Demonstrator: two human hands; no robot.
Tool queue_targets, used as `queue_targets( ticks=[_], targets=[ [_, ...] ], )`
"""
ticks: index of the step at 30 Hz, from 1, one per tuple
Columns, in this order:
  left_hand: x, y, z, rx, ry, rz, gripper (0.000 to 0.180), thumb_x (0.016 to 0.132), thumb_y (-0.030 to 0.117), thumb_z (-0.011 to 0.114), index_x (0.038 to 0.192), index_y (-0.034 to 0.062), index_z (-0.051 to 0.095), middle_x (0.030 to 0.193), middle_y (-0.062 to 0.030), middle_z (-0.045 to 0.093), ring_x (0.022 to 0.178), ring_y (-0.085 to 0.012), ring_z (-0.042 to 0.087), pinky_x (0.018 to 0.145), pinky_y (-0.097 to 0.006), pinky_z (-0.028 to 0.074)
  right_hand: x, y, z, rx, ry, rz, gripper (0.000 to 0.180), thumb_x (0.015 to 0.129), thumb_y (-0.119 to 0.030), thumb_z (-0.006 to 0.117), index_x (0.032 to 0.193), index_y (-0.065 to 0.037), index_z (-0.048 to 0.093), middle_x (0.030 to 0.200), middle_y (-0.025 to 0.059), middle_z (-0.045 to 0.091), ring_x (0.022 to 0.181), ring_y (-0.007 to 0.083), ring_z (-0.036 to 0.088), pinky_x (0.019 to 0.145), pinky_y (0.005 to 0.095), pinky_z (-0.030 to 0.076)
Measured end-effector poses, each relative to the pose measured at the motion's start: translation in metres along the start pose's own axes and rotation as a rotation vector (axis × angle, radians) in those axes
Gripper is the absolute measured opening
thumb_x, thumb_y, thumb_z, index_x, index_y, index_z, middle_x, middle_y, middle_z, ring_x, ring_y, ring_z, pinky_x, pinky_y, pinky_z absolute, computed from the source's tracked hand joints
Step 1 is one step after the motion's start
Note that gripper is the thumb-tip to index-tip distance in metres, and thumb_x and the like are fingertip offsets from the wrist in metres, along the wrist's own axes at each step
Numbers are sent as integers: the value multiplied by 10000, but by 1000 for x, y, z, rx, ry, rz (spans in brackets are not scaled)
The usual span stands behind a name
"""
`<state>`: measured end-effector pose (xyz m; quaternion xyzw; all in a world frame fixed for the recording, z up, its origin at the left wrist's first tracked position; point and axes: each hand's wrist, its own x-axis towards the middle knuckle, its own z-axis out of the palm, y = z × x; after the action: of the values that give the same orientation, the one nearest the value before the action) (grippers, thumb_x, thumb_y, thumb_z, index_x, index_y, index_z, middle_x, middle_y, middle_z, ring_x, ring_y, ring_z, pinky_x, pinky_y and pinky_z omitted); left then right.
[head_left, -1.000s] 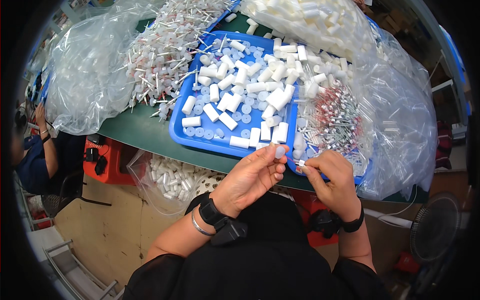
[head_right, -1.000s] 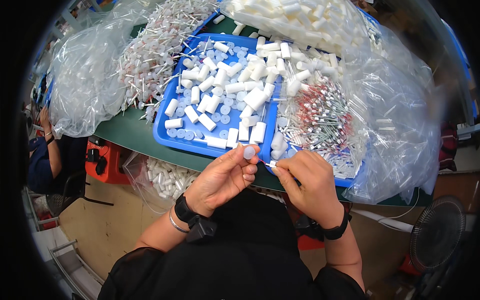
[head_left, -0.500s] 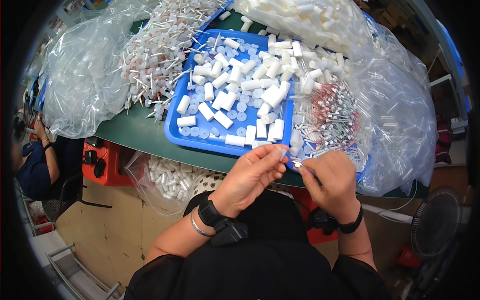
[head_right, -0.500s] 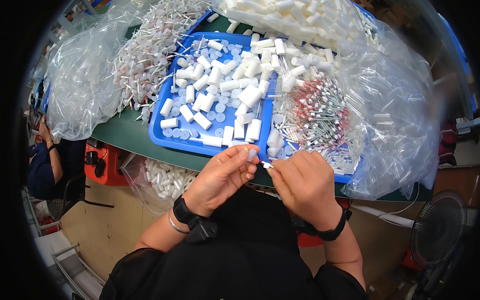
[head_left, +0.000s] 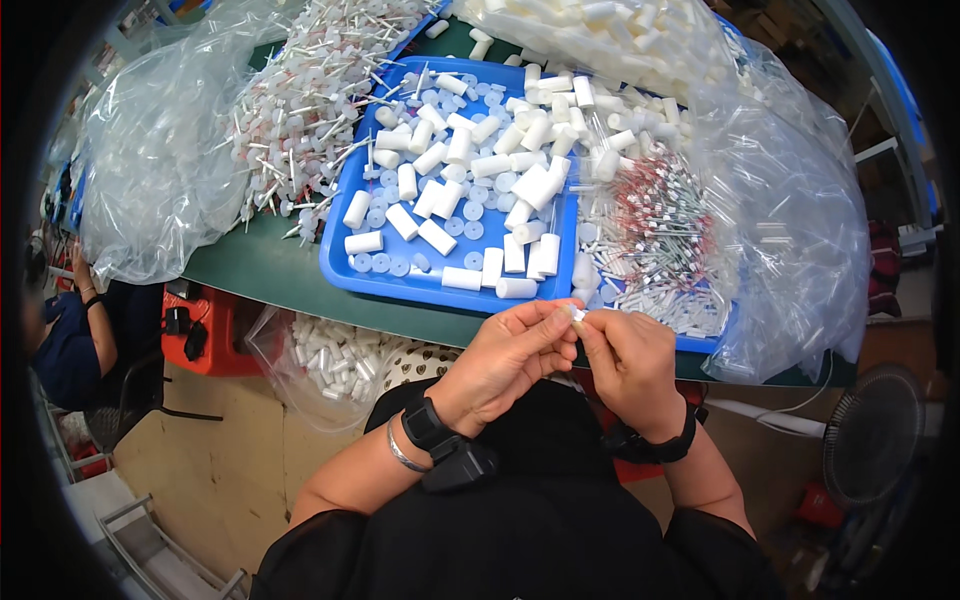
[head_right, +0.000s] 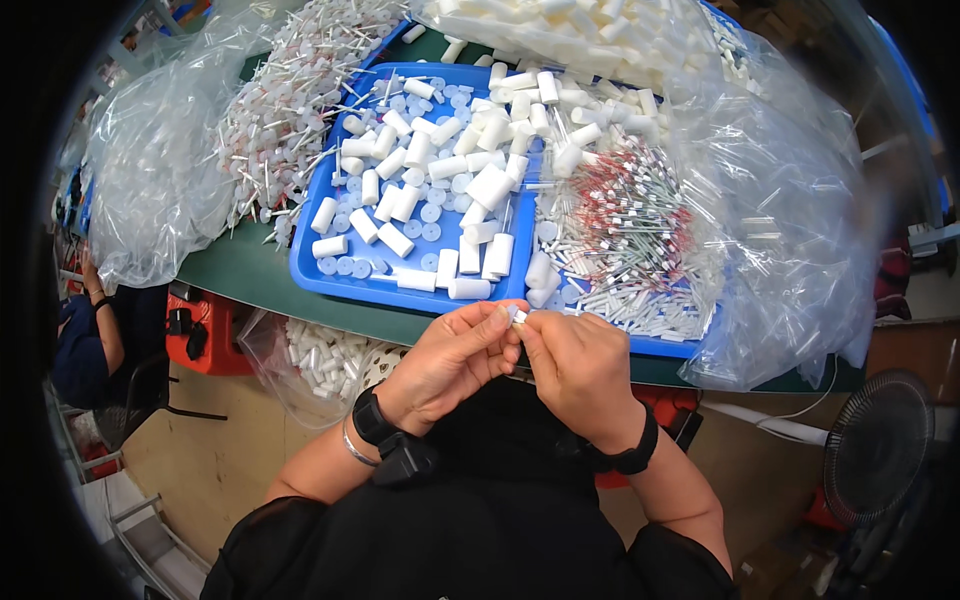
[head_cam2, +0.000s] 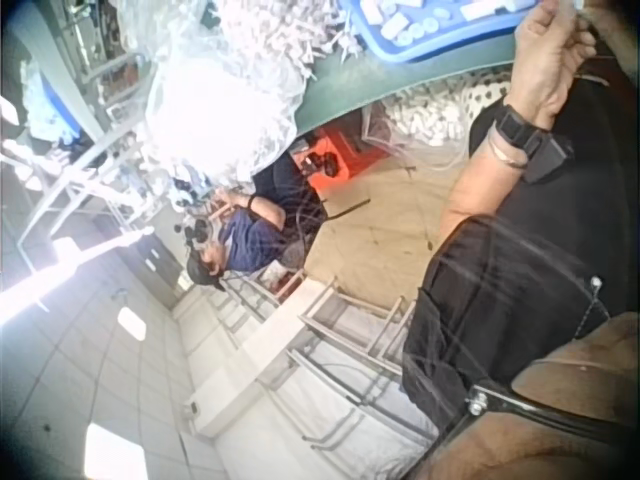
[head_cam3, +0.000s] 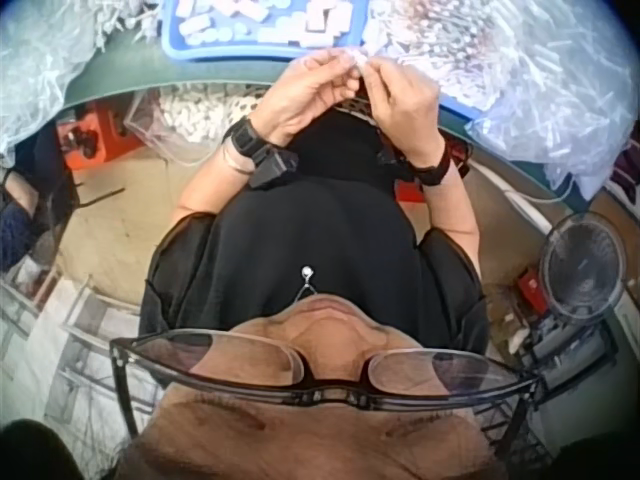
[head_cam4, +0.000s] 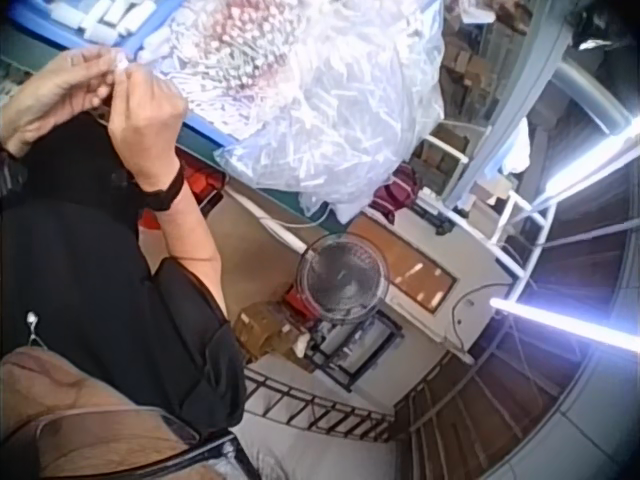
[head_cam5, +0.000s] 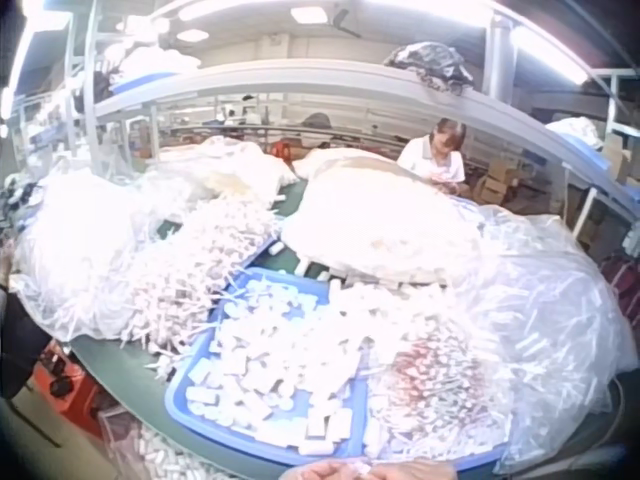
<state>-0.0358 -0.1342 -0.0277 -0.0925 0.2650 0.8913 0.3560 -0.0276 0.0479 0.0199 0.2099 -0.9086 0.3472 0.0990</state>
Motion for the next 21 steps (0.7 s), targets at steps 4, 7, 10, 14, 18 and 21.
queue_targets(
  ticks=[4, 7, 10, 14, 18, 21],
  targets=[
    [-2, 6, -7, 2, 22, 86, 334, 1038, 250, 624, 1260, 1, 620, 941, -32, 671, 784, -94, 631, 733, -240, 544, 4, 7, -20, 375, -232, 393, 142, 961, -123, 680, 1000, 10, 712, 795, 108, 720, 654, 201, 686, 623, 305, 508],
    [-3, 14, -2, 20, 75, 156, 339, 1039, 258, 620, 1258, 0, 612, 955, -44, 674, 820, -111, 660, 759, -251, 565, 13, 34, -28, -14, -68, 158, 108, 933, -112, 689, 962, -14, 725, 815, 135, 697, 726, 272, 682, 658, 357, 528],
    [-4, 17, 0, 47, 72, 176, 348, 1048, 257, 599, 1279, -3, 592, 1059, -98, 694, 957, -173, 709, 845, -286, 591, 17, 47, -24, -396, -126, 2, 69, 879, -99, 704, 860, -32, 706, 797, 125, 649, 747, 309, 665, 665, 409, 526],
    [-4, 17, 5, 76, 94, 169, 354, 1058, 242, 578, 1310, -6, 573, 1170, -153, 688, 1058, -217, 709, 915, -313, 588, 20, 52, -17, -533, -188, -34, 71, 856, -82, 684, 793, -49, 682, 799, 121, 615, 731, 320, 663, 645, 432, 521],
    [-4, 14, 4, 61, 99, 172, 373, 1066, 226, 561, 1354, -9, 547, 1215, -172, 672, 1116, -232, 693, 961, -327, 578, 20, 54, -20, -473, -232, 37, 27, 840, -74, 676, 825, -53, 684, 822, 126, 634, 726, 327, 673, 640, 439, 525],
    [-4, 14, 6, 67, 114, 173, 389, 1065, 217, 562, 1375, -16, 532, 1220, -172, 667, 1133, -232, 683, 972, -322, 573, 19, 55, -23, -566, -296, 70, 62, 848, -99, 702, 891, -55, 704, 836, 118, 641, 752, 329, 674, 659, 443, 525]
  ],
)
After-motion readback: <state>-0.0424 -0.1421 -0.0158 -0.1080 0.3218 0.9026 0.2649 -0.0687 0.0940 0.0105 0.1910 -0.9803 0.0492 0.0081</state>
